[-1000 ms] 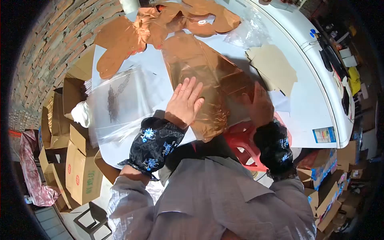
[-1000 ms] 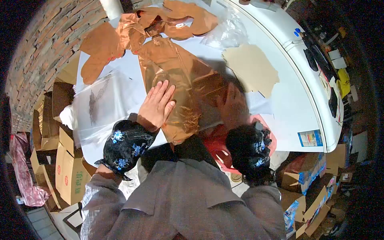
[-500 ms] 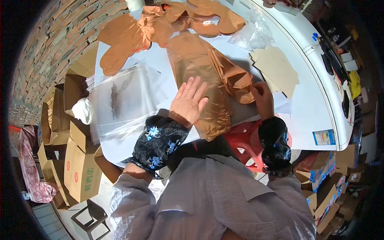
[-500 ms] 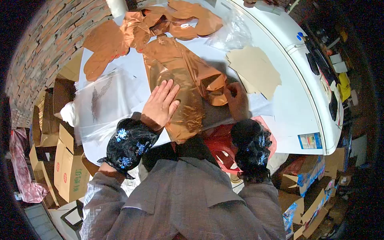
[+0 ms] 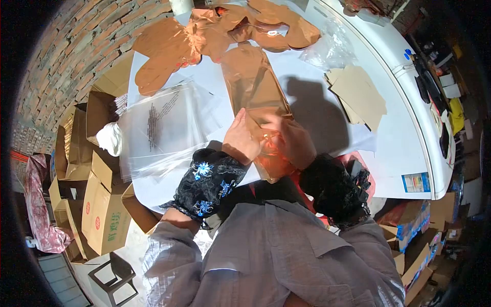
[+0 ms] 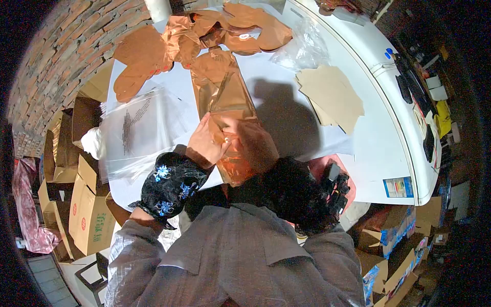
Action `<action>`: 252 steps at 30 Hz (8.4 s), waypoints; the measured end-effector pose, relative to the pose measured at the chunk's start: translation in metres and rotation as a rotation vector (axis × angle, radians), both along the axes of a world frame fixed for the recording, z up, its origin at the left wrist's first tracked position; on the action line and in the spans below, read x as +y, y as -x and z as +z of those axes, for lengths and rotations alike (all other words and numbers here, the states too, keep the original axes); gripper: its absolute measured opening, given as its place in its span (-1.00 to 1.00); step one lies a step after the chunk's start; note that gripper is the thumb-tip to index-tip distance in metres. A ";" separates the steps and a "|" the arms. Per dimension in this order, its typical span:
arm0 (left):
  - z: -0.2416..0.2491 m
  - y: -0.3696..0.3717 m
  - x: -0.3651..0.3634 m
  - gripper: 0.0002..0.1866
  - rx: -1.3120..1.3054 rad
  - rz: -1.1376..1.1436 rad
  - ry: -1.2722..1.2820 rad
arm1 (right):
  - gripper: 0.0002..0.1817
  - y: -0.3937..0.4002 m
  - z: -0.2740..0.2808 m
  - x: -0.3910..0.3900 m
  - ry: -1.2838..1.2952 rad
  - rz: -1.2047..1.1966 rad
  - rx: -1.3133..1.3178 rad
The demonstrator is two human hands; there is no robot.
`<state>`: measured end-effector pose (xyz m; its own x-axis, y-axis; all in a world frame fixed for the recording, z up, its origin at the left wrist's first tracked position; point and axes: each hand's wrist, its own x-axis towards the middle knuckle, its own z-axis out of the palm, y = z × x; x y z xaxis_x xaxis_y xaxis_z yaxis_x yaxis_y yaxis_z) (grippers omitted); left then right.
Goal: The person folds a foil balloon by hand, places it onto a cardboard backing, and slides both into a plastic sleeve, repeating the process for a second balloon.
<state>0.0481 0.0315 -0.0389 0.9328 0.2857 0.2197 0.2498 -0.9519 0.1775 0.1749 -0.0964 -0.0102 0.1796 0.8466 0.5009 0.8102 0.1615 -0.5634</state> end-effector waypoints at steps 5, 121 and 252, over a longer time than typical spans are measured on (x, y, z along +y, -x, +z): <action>-0.003 0.000 0.001 -0.50 -0.115 -0.029 0.112 | -0.74 -0.005 -0.012 0.000 -0.004 0.036 -0.046; 0.005 -0.033 0.073 -0.59 -0.398 -0.005 0.260 | -0.27 -0.098 0.022 0.078 0.101 0.222 -0.327; 0.029 0.044 -0.004 -0.40 -0.145 -0.089 0.087 | -0.52 -0.097 -0.009 0.035 0.100 0.222 -0.572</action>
